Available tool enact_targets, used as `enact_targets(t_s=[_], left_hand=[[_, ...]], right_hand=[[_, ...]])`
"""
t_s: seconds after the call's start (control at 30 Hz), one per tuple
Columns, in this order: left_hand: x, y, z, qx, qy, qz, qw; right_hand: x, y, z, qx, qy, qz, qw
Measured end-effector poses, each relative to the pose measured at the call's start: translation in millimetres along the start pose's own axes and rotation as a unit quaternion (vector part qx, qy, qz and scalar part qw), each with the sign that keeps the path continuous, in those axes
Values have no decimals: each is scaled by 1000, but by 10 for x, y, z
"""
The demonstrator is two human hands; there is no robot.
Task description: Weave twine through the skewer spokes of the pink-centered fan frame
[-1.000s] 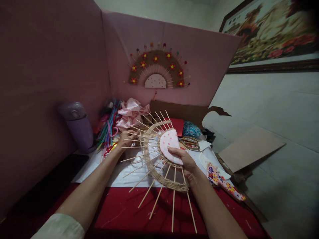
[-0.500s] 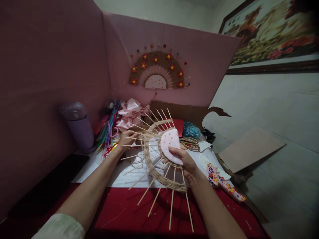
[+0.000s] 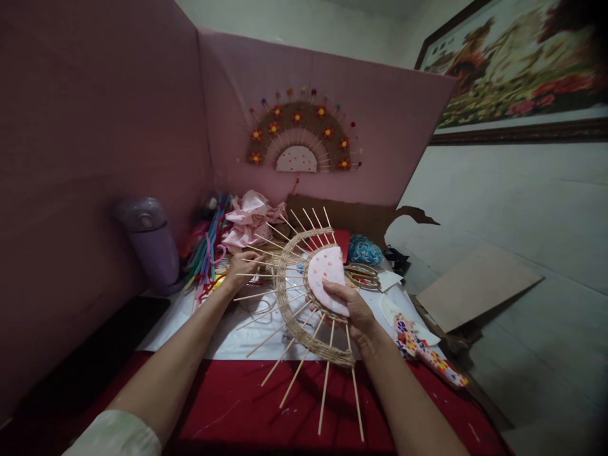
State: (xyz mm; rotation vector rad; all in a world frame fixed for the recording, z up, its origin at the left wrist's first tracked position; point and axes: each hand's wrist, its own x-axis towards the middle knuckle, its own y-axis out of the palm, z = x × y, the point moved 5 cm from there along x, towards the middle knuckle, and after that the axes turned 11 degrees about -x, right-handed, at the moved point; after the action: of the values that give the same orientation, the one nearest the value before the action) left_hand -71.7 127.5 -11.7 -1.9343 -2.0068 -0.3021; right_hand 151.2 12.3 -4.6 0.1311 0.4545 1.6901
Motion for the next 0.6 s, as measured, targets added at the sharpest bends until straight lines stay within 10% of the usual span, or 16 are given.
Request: enact_targets(t_s=[0.6], left_hand=[[-34,105,1,-89,-45,10,995]], right_hand=[[-2,23,-79,-6,20,65,998]])
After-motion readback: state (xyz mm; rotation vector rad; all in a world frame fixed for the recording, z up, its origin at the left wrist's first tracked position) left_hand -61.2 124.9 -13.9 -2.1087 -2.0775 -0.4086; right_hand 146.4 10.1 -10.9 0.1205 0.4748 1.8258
